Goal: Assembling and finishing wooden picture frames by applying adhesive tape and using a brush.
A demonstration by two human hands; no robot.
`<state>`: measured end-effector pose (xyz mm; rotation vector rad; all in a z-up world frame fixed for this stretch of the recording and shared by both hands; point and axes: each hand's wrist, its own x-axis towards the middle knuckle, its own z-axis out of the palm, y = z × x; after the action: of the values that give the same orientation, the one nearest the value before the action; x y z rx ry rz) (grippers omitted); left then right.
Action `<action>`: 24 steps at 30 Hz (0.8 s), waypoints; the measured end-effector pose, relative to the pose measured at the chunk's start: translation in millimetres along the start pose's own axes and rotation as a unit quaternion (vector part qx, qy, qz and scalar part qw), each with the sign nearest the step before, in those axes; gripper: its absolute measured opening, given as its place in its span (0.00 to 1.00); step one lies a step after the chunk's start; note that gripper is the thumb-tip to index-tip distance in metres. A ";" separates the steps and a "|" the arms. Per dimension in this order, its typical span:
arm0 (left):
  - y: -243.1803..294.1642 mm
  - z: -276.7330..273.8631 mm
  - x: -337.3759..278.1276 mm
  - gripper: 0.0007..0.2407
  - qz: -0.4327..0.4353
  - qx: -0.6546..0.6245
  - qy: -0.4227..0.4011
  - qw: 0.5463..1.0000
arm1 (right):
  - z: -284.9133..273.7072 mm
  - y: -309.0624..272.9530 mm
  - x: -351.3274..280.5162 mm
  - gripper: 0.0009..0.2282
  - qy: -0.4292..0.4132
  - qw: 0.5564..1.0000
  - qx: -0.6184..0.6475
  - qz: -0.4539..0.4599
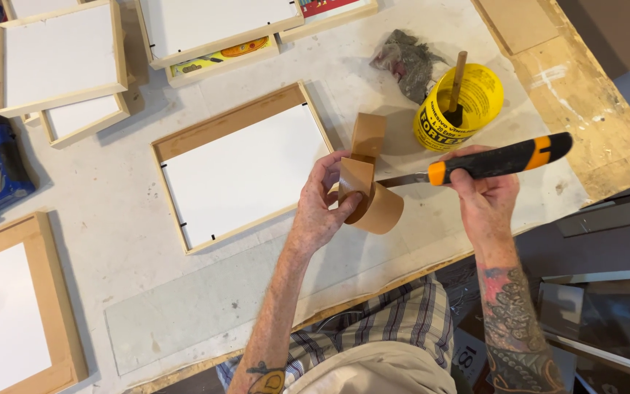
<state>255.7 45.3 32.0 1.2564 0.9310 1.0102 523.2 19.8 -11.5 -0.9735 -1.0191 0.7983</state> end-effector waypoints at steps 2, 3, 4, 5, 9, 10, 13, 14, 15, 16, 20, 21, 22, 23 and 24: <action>1.8 0.6 -0.6 0.30 0.000 0.000 -0.003 1.000 | 6.2 -2.1 -0.6 0.12 -0.001 1.000 0.005 0.005; 3.0 0.7 -1.1 0.30 0.000 0.001 -0.004 1.000 | 9.7 -3.3 -0.7 0.12 -0.002 1.000 0.010 0.011; 2.8 1.2 -0.6 0.30 0.001 0.003 -0.003 1.000 | 11.2 -1.1 -0.7 0.12 -0.003 1.000 0.012 0.011; 2.5 1.8 -0.1 0.30 0.002 0.005 -0.003 1.000 | 12.8 1.2 -0.8 0.12 -0.002 1.000 0.014 0.012; -6.5 5.0 -0.8 0.29 0.012 0.005 -0.005 1.000 | 24.7 6.8 -3.2 0.13 0.009 0.999 0.046 0.021; -9.1 6.6 0.4 0.29 0.012 0.005 -0.006 1.000 | 27.7 9.6 -2.5 0.13 0.010 0.999 0.046 0.021; -18.4 13.2 5.2 0.26 0.020 -0.014 0.008 1.000 | 37.9 11.7 -2.3 0.11 0.014 0.996 0.087 0.032; -22.4 16.2 8.0 0.23 0.017 -0.031 0.031 0.999 | 42.8 8.8 -3.1 0.11 0.015 0.995 0.093 0.041; -26.4 18.9 10.7 0.20 0.013 -0.049 0.054 0.997 | 48.0 6.0 -4.0 0.11 0.016 0.994 0.099 0.050; -32.6 18.3 12.3 0.20 0.013 -0.049 0.056 0.997 | 50.0 9.2 -3.8 0.11 0.014 0.994 0.099 0.051; -36.8 16.3 14.7 0.18 0.007 -0.067 0.049 0.997 | 55.0 13.8 -1.4 0.11 0.010 0.989 0.135 0.062; -32.5 15.5 14.4 0.17 0.007 -0.063 0.051 0.997 | 56.0 13.0 -0.2 0.11 0.012 0.988 0.137 0.066; -33.4 15.0 15.3 0.17 0.007 -0.063 0.052 0.997 | 55.7 13.8 -0.3 0.11 0.011 0.988 0.137 0.067; -34.3 14.3 16.1 0.17 0.010 -0.056 0.053 0.997 | 55.5 14.6 -0.5 0.11 0.011 0.989 0.132 0.069; -35.3 13.4 16.8 0.16 0.013 -0.050 0.054 0.997 | 55.5 15.7 -0.8 0.11 0.012 0.989 0.128 0.072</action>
<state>276.4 56.1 -2.0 1.1428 0.9370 1.1404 469.3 40.1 -14.9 -0.8400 -0.8095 1.0090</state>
